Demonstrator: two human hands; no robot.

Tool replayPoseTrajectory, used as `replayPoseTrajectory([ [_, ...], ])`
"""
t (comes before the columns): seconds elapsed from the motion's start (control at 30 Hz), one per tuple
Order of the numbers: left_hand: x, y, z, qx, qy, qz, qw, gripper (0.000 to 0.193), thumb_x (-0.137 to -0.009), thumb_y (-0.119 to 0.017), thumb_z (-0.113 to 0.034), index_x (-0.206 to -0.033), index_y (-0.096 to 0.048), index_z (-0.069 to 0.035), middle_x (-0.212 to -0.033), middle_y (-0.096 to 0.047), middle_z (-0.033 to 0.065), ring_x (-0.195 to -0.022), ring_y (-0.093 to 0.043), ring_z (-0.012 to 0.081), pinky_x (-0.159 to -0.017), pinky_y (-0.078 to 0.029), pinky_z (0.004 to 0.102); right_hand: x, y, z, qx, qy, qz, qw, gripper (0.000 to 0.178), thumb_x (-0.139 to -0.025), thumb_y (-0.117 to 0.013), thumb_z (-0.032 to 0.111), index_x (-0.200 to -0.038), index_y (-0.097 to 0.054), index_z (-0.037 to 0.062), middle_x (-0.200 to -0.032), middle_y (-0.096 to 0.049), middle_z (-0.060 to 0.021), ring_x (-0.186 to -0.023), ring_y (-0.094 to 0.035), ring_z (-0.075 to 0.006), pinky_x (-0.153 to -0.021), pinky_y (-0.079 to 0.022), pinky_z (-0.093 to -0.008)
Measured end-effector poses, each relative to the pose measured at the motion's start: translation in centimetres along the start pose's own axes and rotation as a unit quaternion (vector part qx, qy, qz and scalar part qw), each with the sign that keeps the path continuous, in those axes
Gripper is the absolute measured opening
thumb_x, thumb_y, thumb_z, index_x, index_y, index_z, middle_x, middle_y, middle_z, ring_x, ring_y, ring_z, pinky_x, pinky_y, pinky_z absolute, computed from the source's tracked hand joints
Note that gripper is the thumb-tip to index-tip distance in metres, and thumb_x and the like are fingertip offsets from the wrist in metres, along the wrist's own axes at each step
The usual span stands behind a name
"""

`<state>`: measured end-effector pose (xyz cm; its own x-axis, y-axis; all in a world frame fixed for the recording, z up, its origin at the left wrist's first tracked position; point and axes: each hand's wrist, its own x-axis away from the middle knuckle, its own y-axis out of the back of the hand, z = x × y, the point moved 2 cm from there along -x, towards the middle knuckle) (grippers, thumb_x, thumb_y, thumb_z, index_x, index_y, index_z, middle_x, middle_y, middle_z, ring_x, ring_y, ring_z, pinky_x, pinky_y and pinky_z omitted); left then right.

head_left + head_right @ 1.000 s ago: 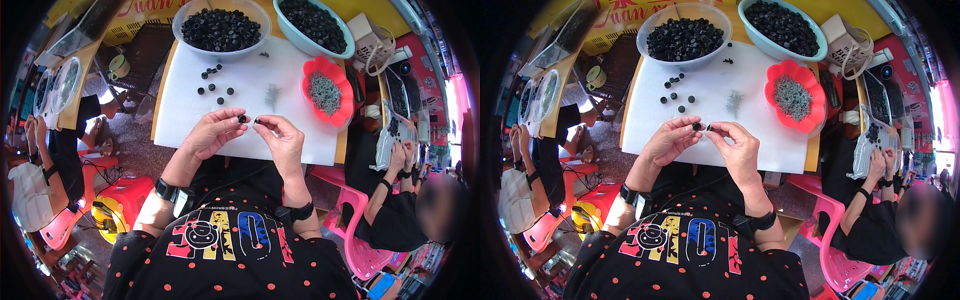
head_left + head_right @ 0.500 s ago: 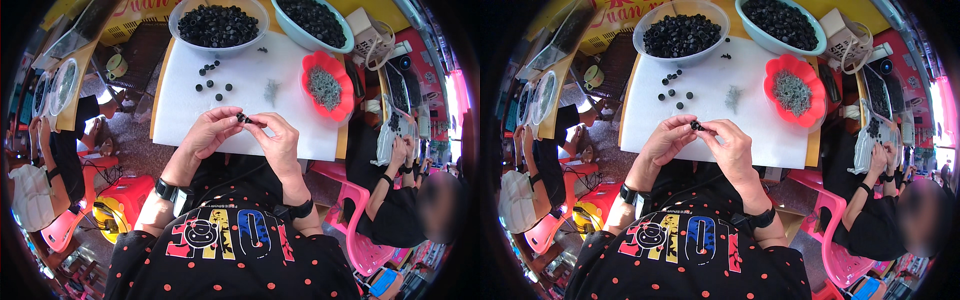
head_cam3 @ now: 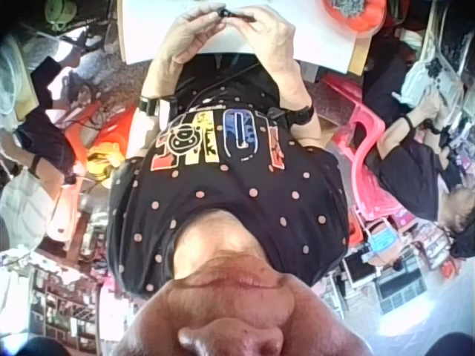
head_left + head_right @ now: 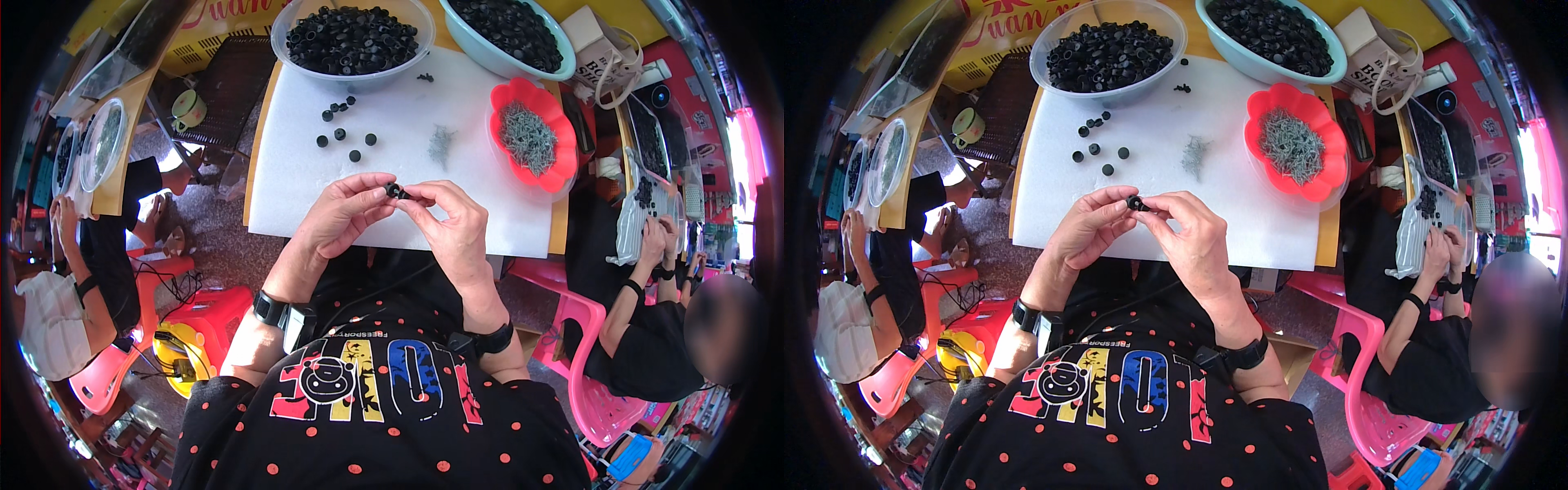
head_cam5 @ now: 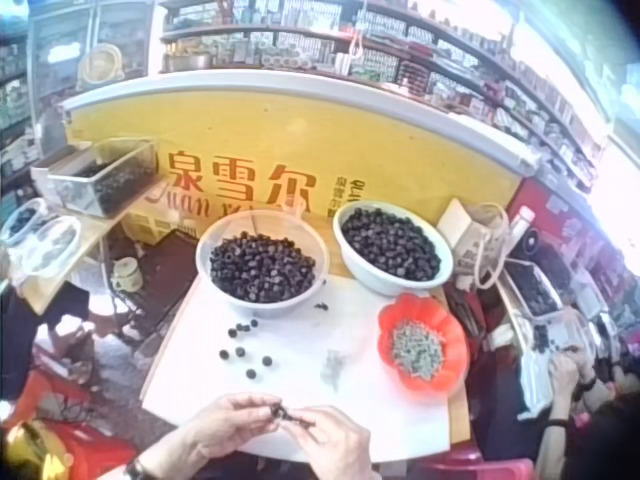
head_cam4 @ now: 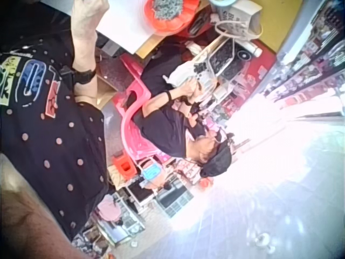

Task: Assembling small black plastic components by hand.

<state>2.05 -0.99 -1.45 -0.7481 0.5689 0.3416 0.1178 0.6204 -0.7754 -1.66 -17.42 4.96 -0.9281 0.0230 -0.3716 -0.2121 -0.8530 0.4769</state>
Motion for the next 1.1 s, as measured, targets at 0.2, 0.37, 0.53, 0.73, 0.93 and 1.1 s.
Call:
replayPoseTrajectory([
  [0.2, 0.0, 0.1, 0.1, -0.016, -0.005, 0.004, 1.0, 0.021, -0.089, -0.062, -0.004, -0.11, -0.061, 0.0, -0.102, -0.065, 0.0091, -0.093, -0.064, 0.0155, -0.085, -0.055, 0.0265, 0.1, -0.2, -0.1, -0.011, -0.015, 0.011, 1.0, 0.018, -0.074, -0.074, 0.0, -0.091, -0.068, 0.001, -0.083, -0.067, -0.01, -0.072, -0.067, -0.018, -0.062, -0.053, -0.0275],
  [0.37, -0.1, 0.0, 0.2, -0.031, -0.015, 0.004, 0.999, 0.021, -0.089, -0.063, -0.005, -0.109, -0.062, -0.001, -0.103, -0.065, 0.0089, -0.095, -0.064, 0.0155, -0.086, -0.054, 0.0274, 0.2, -0.2, -0.2, -0.009, -0.021, 0.016, 1.0, 0.019, -0.074, -0.074, 0.001, -0.092, -0.068, 0.0009, -0.083, -0.067, -0.0099, -0.073, -0.067, -0.0183, -0.062, -0.053, -0.0279],
  [0.53, -0.1, -0.1, 0.4, -0.045, -0.02, -0.003, 0.999, 0.02, -0.088, -0.063, -0.003, -0.109, -0.062, -0.001, -0.104, -0.064, 0.0067, -0.096, -0.063, 0.0154, -0.089, -0.053, 0.0282, 0.4, -0.3, -0.5, 0.001, -0.017, 0.018, 1.0, 0.019, -0.074, -0.075, 0.001, -0.091, -0.067, 0.0008, -0.082, -0.066, -0.0097, -0.072, -0.067, -0.0179, -0.061, -0.053, -0.0279],
  [0.73, -0.1, 0.4, 0.6, -0.04, -0.021, 0.007, 0.999, 0.02, -0.089, -0.062, -0.005, -0.109, -0.063, 0.0, -0.103, -0.065, 0.0108, -0.096, -0.064, 0.017, -0.088, -0.054, 0.0293, 0.0, -0.2, -0.2, -0.034, -0.115, 0.032, 0.992, 0.026, -0.07, -0.079, 0.004, -0.093, -0.068, 0.0019, -0.084, -0.065, -0.0047, -0.065, -0.055, -0.0108, -0.063, -0.048, -0.0242],
  [0.93, -0.2, 0.7, 1.0, -0.024, 0.004, 0.025, 0.999, 0.022, -0.088, -0.064, -0.007, -0.109, -0.061, 0.0, -0.101, -0.065, 0.0121, -0.095, -0.065, 0.0183, -0.087, -0.054, 0.029, 0.1, 0.1, -1.0, -0.057, -0.105, 0.091, 0.989, 0.034, -0.07, -0.08, 0.009, -0.102, -0.07, 0.0045, -0.096, -0.061, -0.0028, -0.072, -0.048, -0.0093, -0.067, -0.046, -0.0241],
  [1.1, 0.0, 0.2, 1.0, -0.008, 0.032, 0.038, 0.999, 0.034, -0.086, -0.069, -0.01, -0.115, -0.052, -0.005, -0.1, -0.063, 0.0104, -0.091, -0.064, 0.0161, -0.083, -0.055, 0.0265, 0.2, 0.1, -1.8, -0.101, -0.119, 0.138, 0.978, 0.033, -0.071, -0.078, 0.011, -0.103, -0.071, 0.0086, -0.1, -0.061, -0.0032, -0.078, -0.053, -0.0119, -0.07, -0.047, -0.0255],
])
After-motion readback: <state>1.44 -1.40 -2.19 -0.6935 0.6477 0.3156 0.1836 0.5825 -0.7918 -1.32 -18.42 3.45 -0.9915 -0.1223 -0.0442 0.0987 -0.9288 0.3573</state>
